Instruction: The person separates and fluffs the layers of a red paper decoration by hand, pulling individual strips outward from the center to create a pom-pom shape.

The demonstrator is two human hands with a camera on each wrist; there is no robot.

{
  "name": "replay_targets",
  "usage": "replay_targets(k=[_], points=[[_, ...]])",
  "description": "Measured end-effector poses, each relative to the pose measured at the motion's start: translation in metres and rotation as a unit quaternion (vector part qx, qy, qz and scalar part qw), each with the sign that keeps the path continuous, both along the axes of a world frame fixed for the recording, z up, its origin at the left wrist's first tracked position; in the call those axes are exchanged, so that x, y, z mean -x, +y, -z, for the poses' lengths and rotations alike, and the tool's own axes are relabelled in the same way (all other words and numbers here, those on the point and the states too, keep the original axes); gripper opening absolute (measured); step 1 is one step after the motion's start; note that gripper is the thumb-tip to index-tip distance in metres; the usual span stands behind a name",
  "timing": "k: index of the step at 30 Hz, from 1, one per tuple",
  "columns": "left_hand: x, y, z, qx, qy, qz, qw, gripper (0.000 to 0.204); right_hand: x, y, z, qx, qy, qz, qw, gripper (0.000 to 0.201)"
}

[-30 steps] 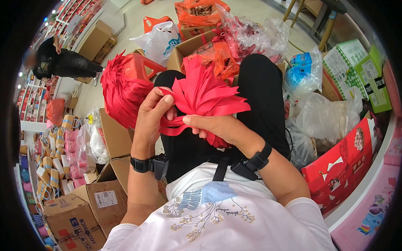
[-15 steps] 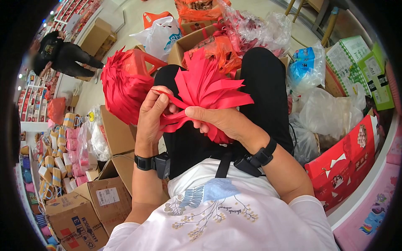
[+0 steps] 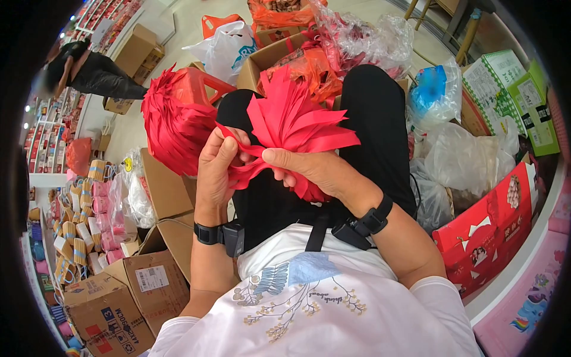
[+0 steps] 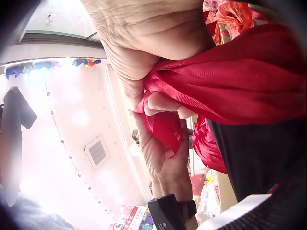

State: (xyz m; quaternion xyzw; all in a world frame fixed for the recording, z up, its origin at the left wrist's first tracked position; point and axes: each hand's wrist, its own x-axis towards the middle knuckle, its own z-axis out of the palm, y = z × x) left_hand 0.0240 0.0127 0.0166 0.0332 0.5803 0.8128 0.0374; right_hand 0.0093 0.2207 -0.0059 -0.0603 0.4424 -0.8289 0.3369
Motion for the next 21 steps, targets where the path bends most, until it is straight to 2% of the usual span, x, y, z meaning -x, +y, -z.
replay_targets(k=[11, 14, 17, 20, 21], points=[[-0.006, -0.005, -0.002, 0.022, 0.008, 0.002, 1.0, 0.018, -0.001, -0.001, -0.004, 0.008, -0.002, 0.01, 1.0, 0.026], [-0.006, -0.007, 0.003, 0.013, 0.037, 0.029, 0.999, 0.028, -0.001, -0.001, -0.002, 0.01, -0.019, 0.015, 1.0, 0.026], [0.001, -0.014, 0.011, 0.008, 0.09, 0.108, 0.99, 0.041, 0.0, -0.001, 0.0, 0.002, -0.01, 0.019, 1.0, 0.025], [0.003, -0.011, 0.006, -0.074, 0.009, 0.116, 0.991, 0.048, 0.0, 0.0, 0.008, -0.024, -0.001, 0.007, 1.0, 0.023], [0.004, -0.011, 0.005, -0.074, -0.014, 0.094, 0.993, 0.049, 0.001, 0.0, 0.008, -0.026, 0.004, 0.005, 1.0, 0.022]])
